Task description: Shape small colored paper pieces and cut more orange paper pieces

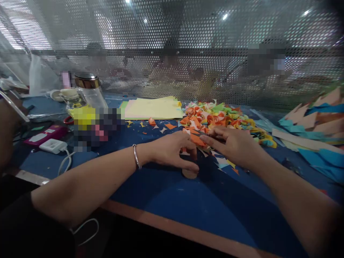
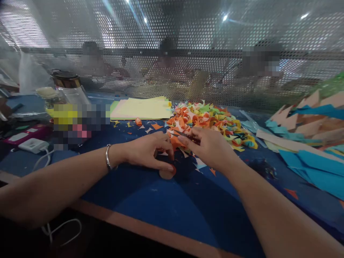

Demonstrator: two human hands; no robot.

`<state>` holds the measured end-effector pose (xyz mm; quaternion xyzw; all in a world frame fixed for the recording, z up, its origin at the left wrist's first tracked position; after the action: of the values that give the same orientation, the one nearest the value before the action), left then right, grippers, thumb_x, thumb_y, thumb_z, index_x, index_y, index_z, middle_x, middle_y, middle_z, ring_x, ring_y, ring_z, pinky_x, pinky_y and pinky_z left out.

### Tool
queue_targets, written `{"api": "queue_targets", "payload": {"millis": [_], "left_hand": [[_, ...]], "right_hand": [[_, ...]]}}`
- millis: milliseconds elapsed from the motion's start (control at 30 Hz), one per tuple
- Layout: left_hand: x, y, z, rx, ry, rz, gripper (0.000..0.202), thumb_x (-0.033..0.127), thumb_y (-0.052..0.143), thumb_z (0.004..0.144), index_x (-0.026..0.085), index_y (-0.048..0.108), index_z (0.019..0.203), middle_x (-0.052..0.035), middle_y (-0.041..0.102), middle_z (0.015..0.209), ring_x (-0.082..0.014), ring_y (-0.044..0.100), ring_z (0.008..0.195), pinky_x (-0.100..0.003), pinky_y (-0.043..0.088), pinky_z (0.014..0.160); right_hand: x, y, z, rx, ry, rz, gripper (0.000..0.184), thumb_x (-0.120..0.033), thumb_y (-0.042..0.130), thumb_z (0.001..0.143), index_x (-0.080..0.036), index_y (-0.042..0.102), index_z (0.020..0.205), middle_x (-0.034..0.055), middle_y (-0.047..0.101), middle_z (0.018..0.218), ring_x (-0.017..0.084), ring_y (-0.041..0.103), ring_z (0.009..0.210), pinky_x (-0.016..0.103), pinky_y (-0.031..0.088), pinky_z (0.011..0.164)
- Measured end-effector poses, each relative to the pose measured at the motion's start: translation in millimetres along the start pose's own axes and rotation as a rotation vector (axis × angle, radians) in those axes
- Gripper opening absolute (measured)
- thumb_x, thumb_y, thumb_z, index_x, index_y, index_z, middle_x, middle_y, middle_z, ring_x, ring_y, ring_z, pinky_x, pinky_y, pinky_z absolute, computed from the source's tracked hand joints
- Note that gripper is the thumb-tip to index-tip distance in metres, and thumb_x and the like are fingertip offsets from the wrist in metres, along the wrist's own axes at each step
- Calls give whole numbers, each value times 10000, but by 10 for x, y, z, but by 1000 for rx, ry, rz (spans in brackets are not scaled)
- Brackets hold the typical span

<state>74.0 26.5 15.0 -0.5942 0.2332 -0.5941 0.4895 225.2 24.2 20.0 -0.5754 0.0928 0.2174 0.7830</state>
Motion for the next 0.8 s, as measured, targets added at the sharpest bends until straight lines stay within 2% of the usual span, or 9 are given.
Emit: {"api": "queue_targets", "payload": {"millis": [67, 133, 200, 333, 400, 533, 600, 733, 800], "left_hand": [[-99, -82, -2, 61, -61, 24, 238, 404, 686, 883, 170, 727, 901, -77, 663, 920, -220, 595, 919, -340, 431, 843], [-247, -176, -24, 119, -185, 98, 129, 277, 655, 850, 164, 711, 879, -80, 677, 908, -221, 602, 898, -345, 429, 824], [-369, -226, -59, 111, -287, 137, 121, 219, 647, 796, 161, 705, 886, -82, 689, 923, -220, 607, 894, -339, 431, 809], [-421, -179, -117, -40, -322, 83, 310, 351, 713, 761, 155, 685, 1000, -106, 698, 1030, -239, 624, 951, -337, 448, 808], [-399, -172, -140, -73, -321, 56, 435, 413, 746, 731, 150, 661, 1067, -127, 691, 1090, -256, 620, 975, -347, 456, 808], [-364, -181, -166, -103, -348, 83, 515, 289, 714, 682, 119, 624, 1160, -140, 678, 1100, -264, 612, 964, -355, 451, 795], [-374, -215, -183, -95, -386, 121, 527, 246, 678, 671, 114, 620, 1177, -134, 677, 1068, -261, 608, 942, -352, 439, 783], [-455, -324, -249, -32, -479, 194, 489, 267, 658, 674, 132, 629, 1143, -130, 663, 998, -254, 578, 868, -356, 402, 736], [-503, -375, -266, 38, -479, 210, 440, 266, 667, 654, 143, 653, 1076, -130, 646, 952, -268, 558, 877, -370, 395, 750]], "right_hand": [[22, 41, 7, -39, -7, -47, 627, -827, 423, 872, -246, 542, 669, 37, 602, 611, 199, 550, 575, 335, 351, 588], [35, 103, 6, -111, -12, -93, 622, -807, 434, 878, -240, 564, 658, 42, 623, 613, 195, 556, 572, 329, 347, 583], [38, 165, -2, -185, -21, -114, 607, -777, 441, 894, -236, 584, 658, 44, 639, 612, 192, 566, 574, 318, 346, 569], [75, 227, -10, -246, -21, -168, 593, -766, 436, 897, -235, 589, 680, 56, 673, 651, 198, 590, 598, 310, 357, 562], [107, 239, -6, -249, -19, -206, 591, -767, 436, 895, -236, 574, 675, 61, 680, 665, 201, 594, 605, 314, 360, 568], [169, 253, 2, -261, 1, -271, 572, -750, 439, 904, -240, 558, 673, 66, 669, 649, 206, 584, 599, 321, 339, 563], [184, 258, 3, -273, 10, -300, 584, -763, 424, 905, -240, 546, 675, 69, 664, 649, 208, 578, 594, 325, 325, 561], [171, 263, -5, -296, 20, -324, 600, -776, 392, 901, -237, 554, 695, 85, 681, 693, 222, 589, 620, 336, 331, 577], [151, 266, -16, -312, 29, -327, 587, -764, 396, 897, -236, 577, 717, 93, 693, 725, 233, 597, 646, 341, 340, 584]]}}
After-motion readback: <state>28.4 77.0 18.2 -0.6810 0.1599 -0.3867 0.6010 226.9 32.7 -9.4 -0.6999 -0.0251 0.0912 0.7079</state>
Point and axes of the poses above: each hand's wrist, its own z-axis towards the middle knuckle, its own y-axis out of the palm, x = y × z, the point moved 8 cm from there along z, towards the middle knuckle
